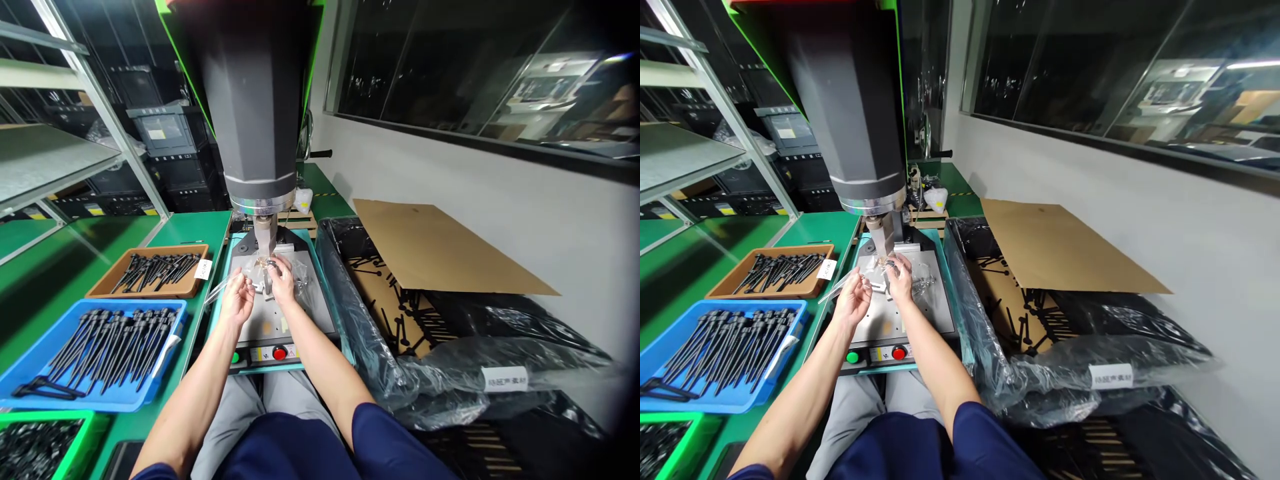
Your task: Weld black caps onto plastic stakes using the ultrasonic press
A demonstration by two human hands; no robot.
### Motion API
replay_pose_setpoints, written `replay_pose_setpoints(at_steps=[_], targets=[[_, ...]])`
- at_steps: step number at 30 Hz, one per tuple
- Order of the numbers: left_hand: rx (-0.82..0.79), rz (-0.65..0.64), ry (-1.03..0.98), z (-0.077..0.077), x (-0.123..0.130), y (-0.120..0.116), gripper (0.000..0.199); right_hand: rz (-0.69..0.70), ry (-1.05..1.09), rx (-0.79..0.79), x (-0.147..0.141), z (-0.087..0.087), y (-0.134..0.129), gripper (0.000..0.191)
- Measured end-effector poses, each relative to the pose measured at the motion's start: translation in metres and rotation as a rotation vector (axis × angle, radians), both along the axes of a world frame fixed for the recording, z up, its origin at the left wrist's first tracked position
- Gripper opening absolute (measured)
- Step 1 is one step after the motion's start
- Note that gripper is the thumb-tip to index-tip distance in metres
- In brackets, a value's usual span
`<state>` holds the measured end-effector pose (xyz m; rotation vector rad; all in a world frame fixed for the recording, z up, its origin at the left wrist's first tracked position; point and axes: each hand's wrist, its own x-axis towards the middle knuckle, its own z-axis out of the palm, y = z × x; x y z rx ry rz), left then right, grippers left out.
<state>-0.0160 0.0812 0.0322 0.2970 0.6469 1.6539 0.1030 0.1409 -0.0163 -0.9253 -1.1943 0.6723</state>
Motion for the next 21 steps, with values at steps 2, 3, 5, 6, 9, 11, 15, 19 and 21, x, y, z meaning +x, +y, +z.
replay_pose_setpoints(at_steps=[2, 3, 5, 6, 9, 11, 15, 19, 21], targets=[[0.007, 0.002, -0.005, 0.003, -0.001, 0.004, 0.032, 0.009, 0.041, 0.003, -0.006, 0.001, 0.009, 0.033], [0.005, 0.004, -0.008, 0.005, -0.001, 0.005, 0.032, 0.006, 0.058, -0.008, -0.009, 0.002, 0.014, 0.034], [-0.004, 0.011, -0.016, 0.008, -0.003, 0.008, 0.031, 0.010, 0.094, -0.060, -0.012, 0.002, 0.022, 0.037], [-0.007, 0.015, -0.020, 0.009, -0.003, 0.009, 0.031, 0.028, 0.111, -0.097, -0.011, 0.003, 0.024, 0.038], [-0.007, 0.021, -0.030, 0.009, -0.006, 0.011, 0.032, 0.136, 0.124, -0.198, -0.005, 0.006, 0.029, 0.041], [-0.015, 0.018, -0.029, 0.008, -0.007, 0.013, 0.032, 0.197, 0.098, -0.218, 0.001, 0.009, 0.030, 0.039], [-0.032, 0.012, -0.031, 0.006, -0.010, 0.016, 0.032, 0.230, 0.016, -0.210, 0.012, 0.014, 0.033, 0.033], [-0.023, 0.007, -0.033, 0.006, -0.011, 0.017, 0.035, 0.225, -0.011, -0.238, 0.012, 0.015, 0.039, 0.027], [-0.023, 0.013, -0.030, 0.005, -0.011, 0.016, 0.035, 0.213, -0.018, -0.245, 0.011, 0.015, 0.040, 0.026]])
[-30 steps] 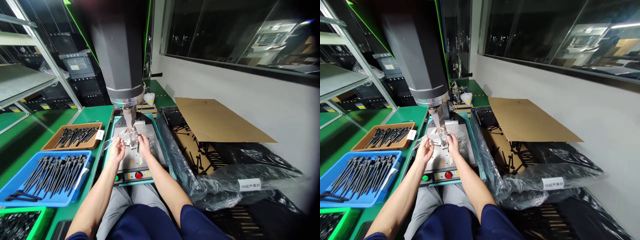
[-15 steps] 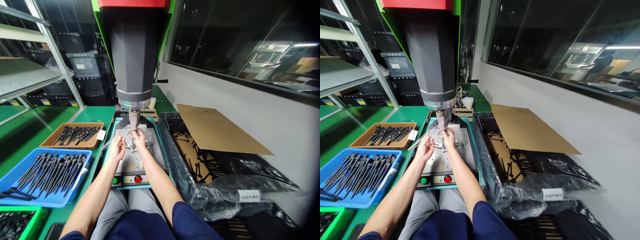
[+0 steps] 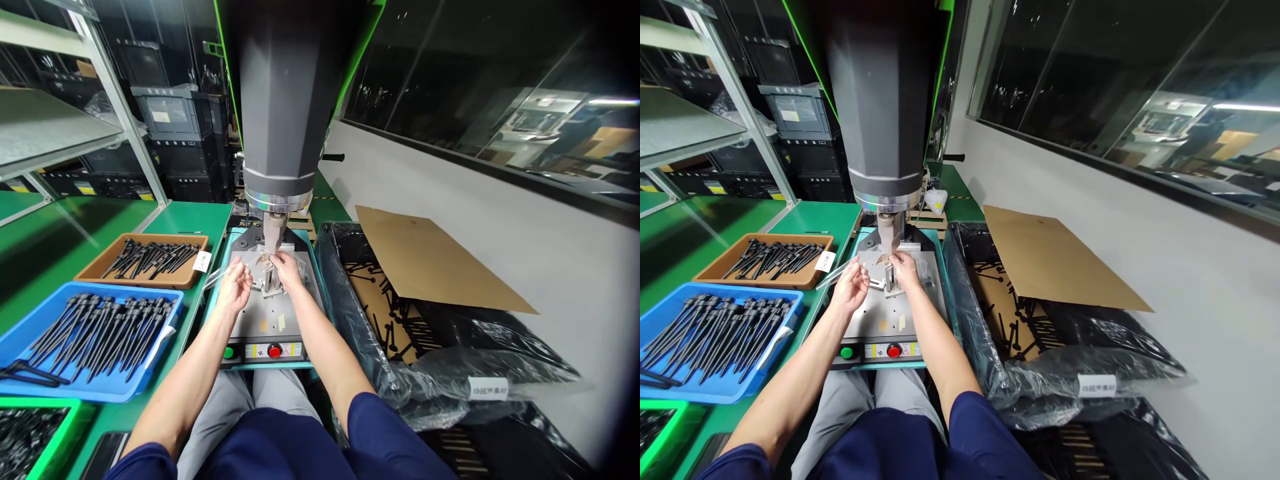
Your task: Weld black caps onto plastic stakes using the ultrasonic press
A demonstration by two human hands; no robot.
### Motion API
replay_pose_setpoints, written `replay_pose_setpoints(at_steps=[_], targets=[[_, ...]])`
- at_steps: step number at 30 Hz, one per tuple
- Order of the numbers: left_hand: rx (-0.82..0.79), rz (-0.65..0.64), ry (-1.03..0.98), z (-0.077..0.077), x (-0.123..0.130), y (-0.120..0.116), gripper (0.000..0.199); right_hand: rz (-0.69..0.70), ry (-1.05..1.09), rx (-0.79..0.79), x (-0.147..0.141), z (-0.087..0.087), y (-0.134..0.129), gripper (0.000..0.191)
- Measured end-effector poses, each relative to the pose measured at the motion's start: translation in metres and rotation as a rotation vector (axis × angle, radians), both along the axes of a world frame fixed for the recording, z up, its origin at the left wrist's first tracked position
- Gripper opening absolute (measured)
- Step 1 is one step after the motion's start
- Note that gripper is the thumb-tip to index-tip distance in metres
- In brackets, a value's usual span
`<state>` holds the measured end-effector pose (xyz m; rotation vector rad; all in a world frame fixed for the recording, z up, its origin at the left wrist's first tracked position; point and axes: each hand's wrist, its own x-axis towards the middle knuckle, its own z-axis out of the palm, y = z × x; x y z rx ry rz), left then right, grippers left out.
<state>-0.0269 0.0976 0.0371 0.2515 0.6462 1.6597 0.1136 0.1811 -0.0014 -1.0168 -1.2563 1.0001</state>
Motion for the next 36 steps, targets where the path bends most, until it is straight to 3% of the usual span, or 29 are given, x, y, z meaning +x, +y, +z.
replay_pose_setpoints(at_steps=[4, 9, 15, 20, 22, 26, 29, 33, 36], targets=[[0.002, 0.015, 0.024, -0.003, -0.001, -0.004, 0.040, -0.033, -0.006, 0.010, 0.002, -0.001, -0.006, 0.029], [0.017, 0.023, 0.146, -0.019, -0.007, -0.025, 0.066, -0.023, 0.008, -0.016, 0.021, -0.016, -0.035, 0.052], [0.051, 0.084, 0.256, -0.044, -0.014, -0.050, 0.097, 0.251, 0.161, -0.298, 0.052, -0.046, -0.078, 0.088], [0.033, 0.118, 0.256, -0.049, -0.021, -0.055, 0.095, 0.582, 0.485, -0.308, 0.074, -0.047, -0.105, 0.105], [0.031, 0.139, 0.254, -0.048, -0.024, -0.055, 0.095, 0.613, 0.700, -0.277, 0.075, -0.042, -0.110, 0.093], [0.043, 0.170, 0.264, -0.047, -0.030, -0.057, 0.097, 0.279, 0.997, -0.299, 0.065, -0.032, -0.109, 0.047], [0.066, 0.180, 0.278, -0.049, -0.035, -0.061, 0.098, 0.193, 0.980, -0.289, 0.055, -0.028, -0.109, 0.034], [0.042, 0.215, 0.278, -0.056, -0.042, -0.067, 0.105, 0.201, 0.799, -0.296, 0.050, -0.030, -0.114, 0.040], [0.014, 0.223, 0.279, -0.063, -0.045, -0.071, 0.107, 0.212, 0.790, -0.361, 0.053, -0.037, -0.119, 0.034]])
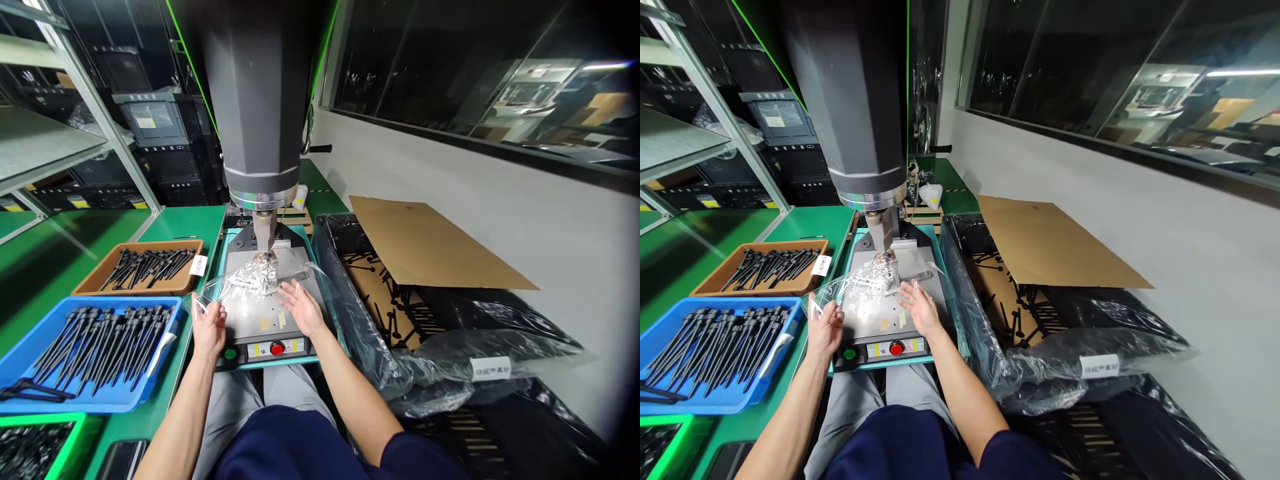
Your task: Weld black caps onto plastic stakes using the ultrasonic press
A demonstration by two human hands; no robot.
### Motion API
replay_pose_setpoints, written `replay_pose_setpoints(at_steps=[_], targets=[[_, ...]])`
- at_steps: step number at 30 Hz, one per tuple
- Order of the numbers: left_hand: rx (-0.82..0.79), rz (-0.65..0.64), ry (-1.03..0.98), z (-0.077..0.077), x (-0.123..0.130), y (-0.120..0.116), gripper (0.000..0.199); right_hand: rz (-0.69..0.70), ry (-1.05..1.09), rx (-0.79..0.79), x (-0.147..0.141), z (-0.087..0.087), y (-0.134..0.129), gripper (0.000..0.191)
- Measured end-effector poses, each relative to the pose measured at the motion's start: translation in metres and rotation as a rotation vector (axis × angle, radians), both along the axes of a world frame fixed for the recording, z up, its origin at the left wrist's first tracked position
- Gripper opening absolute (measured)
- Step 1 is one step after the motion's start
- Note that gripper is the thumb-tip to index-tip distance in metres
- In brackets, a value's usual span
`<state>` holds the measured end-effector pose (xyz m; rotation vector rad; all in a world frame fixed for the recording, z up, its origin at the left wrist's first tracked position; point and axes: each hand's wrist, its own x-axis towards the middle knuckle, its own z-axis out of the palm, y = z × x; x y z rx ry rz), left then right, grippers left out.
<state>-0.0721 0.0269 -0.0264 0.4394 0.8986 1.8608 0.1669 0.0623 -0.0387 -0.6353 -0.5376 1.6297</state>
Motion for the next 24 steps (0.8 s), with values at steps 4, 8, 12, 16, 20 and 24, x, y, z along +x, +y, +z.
replay_pose_setpoints(at_steps=[4, 8, 12, 16, 20, 24], targets=[[-0.013, -0.017, 0.007, -0.009, 0.002, -0.004, 0.106, 0.008, 0.030, -0.041, 0.006, -0.008, -0.006, 0.029], [-0.034, -0.047, 0.007, -0.013, 0.006, -0.007, 0.105, -0.010, 0.035, -0.058, 0.007, -0.012, -0.011, 0.034], [-0.048, -0.046, -0.006, -0.016, 0.007, -0.009, 0.098, -0.008, 0.042, -0.051, 0.006, -0.014, -0.011, 0.036], [-0.084, -0.078, -0.051, -0.023, 0.004, -0.010, 0.078, 0.004, 0.042, -0.063, 0.005, -0.016, -0.009, 0.035], [-0.137, -0.152, -0.082, -0.033, 0.006, -0.016, 0.055, 0.011, 0.059, -0.070, 0.003, -0.016, -0.010, 0.035], [-0.285, -0.276, -0.048, -0.042, 0.016, -0.028, 0.040, 0.014, 0.067, -0.073, 0.000, -0.014, -0.009, 0.033]])
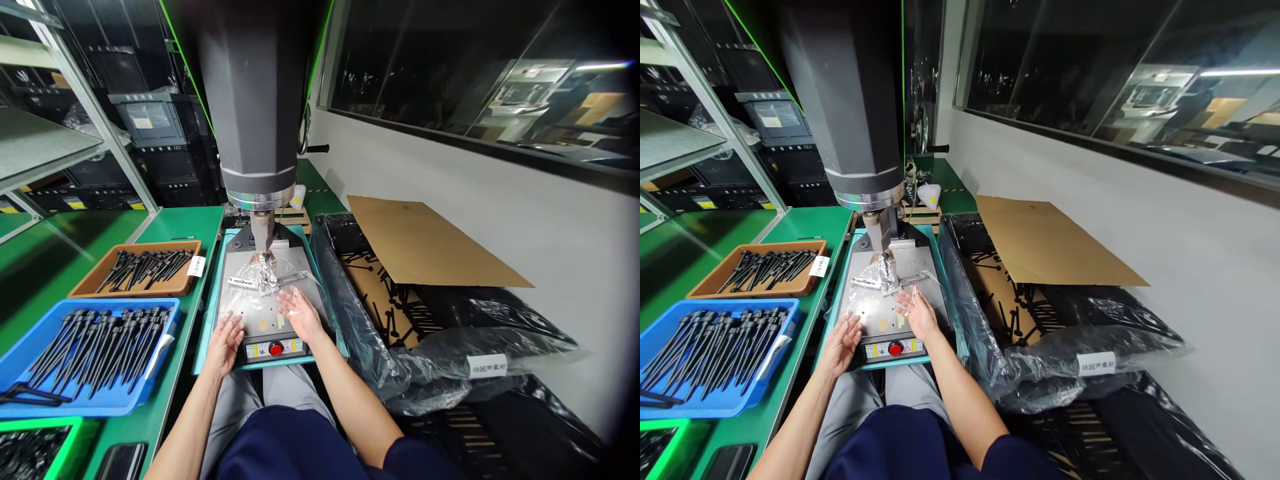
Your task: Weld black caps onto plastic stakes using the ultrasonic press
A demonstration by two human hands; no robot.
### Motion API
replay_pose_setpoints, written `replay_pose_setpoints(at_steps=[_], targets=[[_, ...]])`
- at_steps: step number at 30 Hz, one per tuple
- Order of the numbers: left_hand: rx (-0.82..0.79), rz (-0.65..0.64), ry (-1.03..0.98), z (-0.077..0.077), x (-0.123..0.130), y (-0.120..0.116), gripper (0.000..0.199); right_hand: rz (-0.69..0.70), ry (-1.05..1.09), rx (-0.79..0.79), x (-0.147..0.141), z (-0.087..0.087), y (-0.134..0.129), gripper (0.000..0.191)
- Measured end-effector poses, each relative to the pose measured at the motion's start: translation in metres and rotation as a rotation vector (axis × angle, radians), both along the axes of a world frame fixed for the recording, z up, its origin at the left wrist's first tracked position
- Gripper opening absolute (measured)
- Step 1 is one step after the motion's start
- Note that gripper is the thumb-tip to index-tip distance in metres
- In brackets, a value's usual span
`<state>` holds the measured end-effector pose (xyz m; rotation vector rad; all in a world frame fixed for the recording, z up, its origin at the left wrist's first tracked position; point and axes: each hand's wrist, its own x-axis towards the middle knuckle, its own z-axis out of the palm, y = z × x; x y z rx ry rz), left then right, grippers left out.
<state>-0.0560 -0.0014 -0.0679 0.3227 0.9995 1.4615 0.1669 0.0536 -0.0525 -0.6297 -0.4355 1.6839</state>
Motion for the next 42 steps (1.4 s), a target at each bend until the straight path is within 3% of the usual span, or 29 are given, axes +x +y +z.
replay_pose_setpoints(at_steps=[3, 6, 8, 13, 16, 19, 23, 29, 34, 42], targets=[[-0.148, -0.162, 0.139, -0.003, 0.009, -0.010, 0.034, -0.004, 0.001, -0.005, -0.001, 0.001, 0.002, 0.032], [-0.094, -0.290, 0.409, 0.006, 0.017, -0.012, 0.034, -0.001, -0.002, 0.005, -0.001, 0.001, 0.003, 0.034], [0.073, -0.286, 0.609, 0.021, 0.020, -0.006, 0.033, 0.003, -0.004, 0.013, -0.001, 0.000, 0.004, 0.035], [0.564, -0.051, 1.139, 0.080, 0.025, 0.036, 0.021, 0.008, -0.022, -0.010, -0.001, 0.001, 0.003, 0.034], [0.849, -0.079, 1.428, 0.101, 0.030, 0.070, 0.029, 0.020, -0.032, -0.016, -0.002, 0.002, 0.002, 0.035], [0.927, -0.191, 1.678, 0.104, 0.038, 0.097, 0.047, 0.028, -0.028, -0.021, -0.004, 0.000, 0.003, 0.036], [0.813, -0.293, 1.932, 0.099, 0.046, 0.114, 0.065, 0.028, -0.026, -0.023, -0.005, -0.003, 0.004, 0.035], [0.763, -0.351, 2.014, 0.097, 0.049, 0.120, 0.067, 0.048, -0.009, -0.068, -0.003, -0.004, 0.006, 0.027], [0.738, -0.333, 1.953, 0.091, 0.047, 0.122, 0.066, 0.072, 0.100, -0.246, 0.001, -0.013, 0.003, 0.026], [0.859, -0.257, 1.853, 0.090, 0.044, 0.127, 0.064, -0.001, 0.220, -0.328, 0.016, -0.016, -0.009, 0.022]])
